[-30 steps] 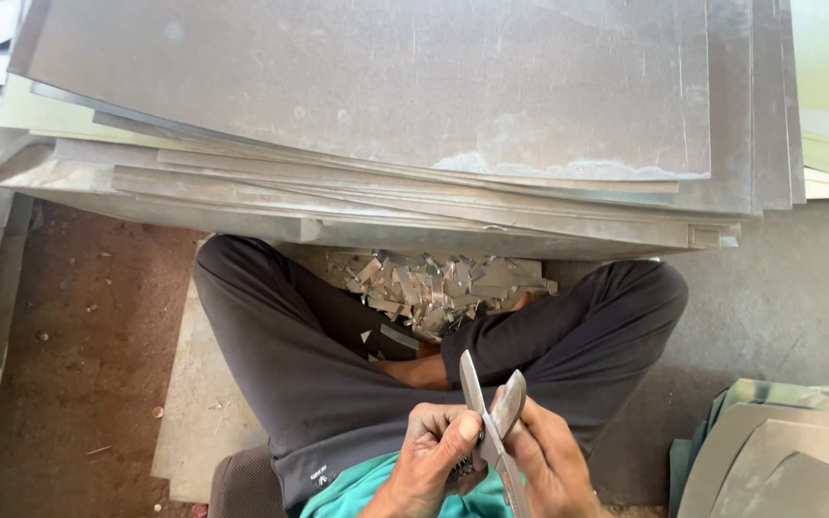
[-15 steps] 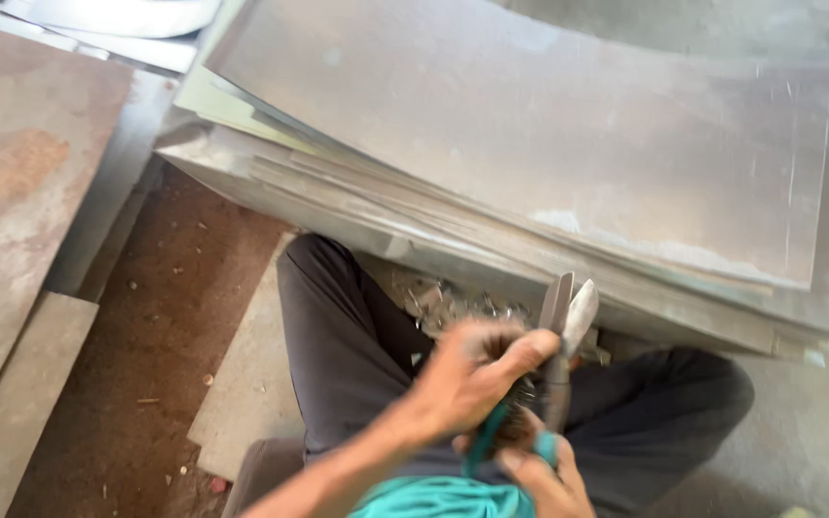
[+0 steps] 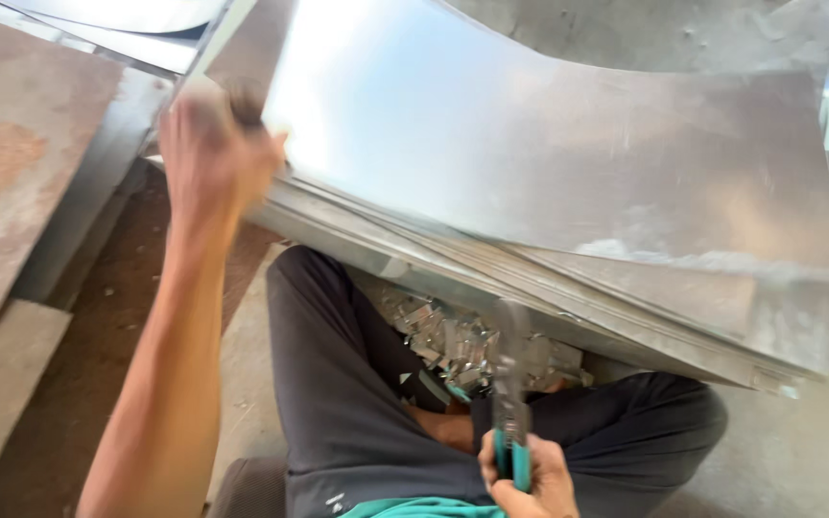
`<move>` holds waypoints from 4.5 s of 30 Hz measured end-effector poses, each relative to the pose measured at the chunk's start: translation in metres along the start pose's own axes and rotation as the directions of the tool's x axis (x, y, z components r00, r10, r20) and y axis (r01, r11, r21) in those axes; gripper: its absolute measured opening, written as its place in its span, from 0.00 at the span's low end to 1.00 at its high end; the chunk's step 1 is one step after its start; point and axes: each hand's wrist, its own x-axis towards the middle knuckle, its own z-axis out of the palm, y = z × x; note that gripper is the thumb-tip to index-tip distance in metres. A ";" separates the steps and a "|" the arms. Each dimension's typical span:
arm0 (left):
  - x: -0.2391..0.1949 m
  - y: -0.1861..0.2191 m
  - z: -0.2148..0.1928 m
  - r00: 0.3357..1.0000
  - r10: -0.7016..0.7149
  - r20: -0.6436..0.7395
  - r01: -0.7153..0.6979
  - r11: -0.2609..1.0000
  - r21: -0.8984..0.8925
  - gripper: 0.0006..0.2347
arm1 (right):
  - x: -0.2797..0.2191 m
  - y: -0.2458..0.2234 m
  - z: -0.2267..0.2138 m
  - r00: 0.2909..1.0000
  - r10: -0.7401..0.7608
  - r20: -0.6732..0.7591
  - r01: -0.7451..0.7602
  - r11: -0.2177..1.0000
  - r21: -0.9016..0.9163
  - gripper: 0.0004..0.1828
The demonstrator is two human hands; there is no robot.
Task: The person cuts small notches into the corners of metal sheets using tin snips while sitting on the floor.
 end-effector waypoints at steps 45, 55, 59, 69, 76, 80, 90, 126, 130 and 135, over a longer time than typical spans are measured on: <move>-0.328 0.095 0.107 0.912 -0.163 0.375 0.384 0.027 -0.923 0.24 | -0.037 -0.049 -0.037 0.987 0.122 0.104 -0.047 0.842 -0.537 0.06; -0.317 0.099 0.089 0.974 0.003 0.226 0.223 0.149 -0.963 0.19 | -0.033 -0.017 -0.011 0.988 0.008 0.154 0.067 0.878 -0.475 0.15; -0.266 0.081 0.054 0.846 -0.481 0.228 0.376 0.236 -0.896 0.06 | -0.021 -0.024 -0.017 0.997 -0.023 0.069 0.046 0.936 -0.348 0.19; -0.221 0.022 0.024 0.807 -0.571 0.151 0.371 0.292 -0.881 0.07 | 0.077 -0.127 -0.009 0.544 0.783 0.302 -0.634 0.620 -0.462 0.36; -0.225 0.030 0.025 0.815 -0.549 0.188 0.372 0.246 -0.895 0.07 | 0.128 -0.113 -0.001 0.383 0.888 0.254 -0.396 0.406 -0.823 0.52; -0.227 0.035 0.024 0.828 -0.538 0.156 0.362 0.302 -0.882 0.07 | 0.133 -0.110 -0.014 0.389 0.861 0.328 -0.309 0.457 -0.834 0.55; -0.219 0.030 0.026 0.832 -0.541 0.126 0.400 0.427 -0.811 0.06 | 0.151 -0.120 0.001 0.360 0.836 0.413 -0.160 0.492 -0.856 0.57; -0.171 0.025 0.111 0.966 -0.246 -0.084 0.122 0.713 -0.691 0.19 | -0.109 0.131 -0.097 0.930 0.334 -0.155 -0.342 0.630 -0.698 0.21; -0.291 0.127 0.192 0.818 -0.496 0.291 0.498 0.359 -0.789 0.17 | -0.158 0.151 -0.101 0.917 0.281 -0.282 -0.396 0.566 -0.723 0.21; -0.291 0.170 0.190 0.654 -0.432 0.621 0.729 0.138 -0.671 0.19 | -0.174 0.121 -0.108 0.827 0.355 -0.436 -0.559 0.448 -0.697 0.21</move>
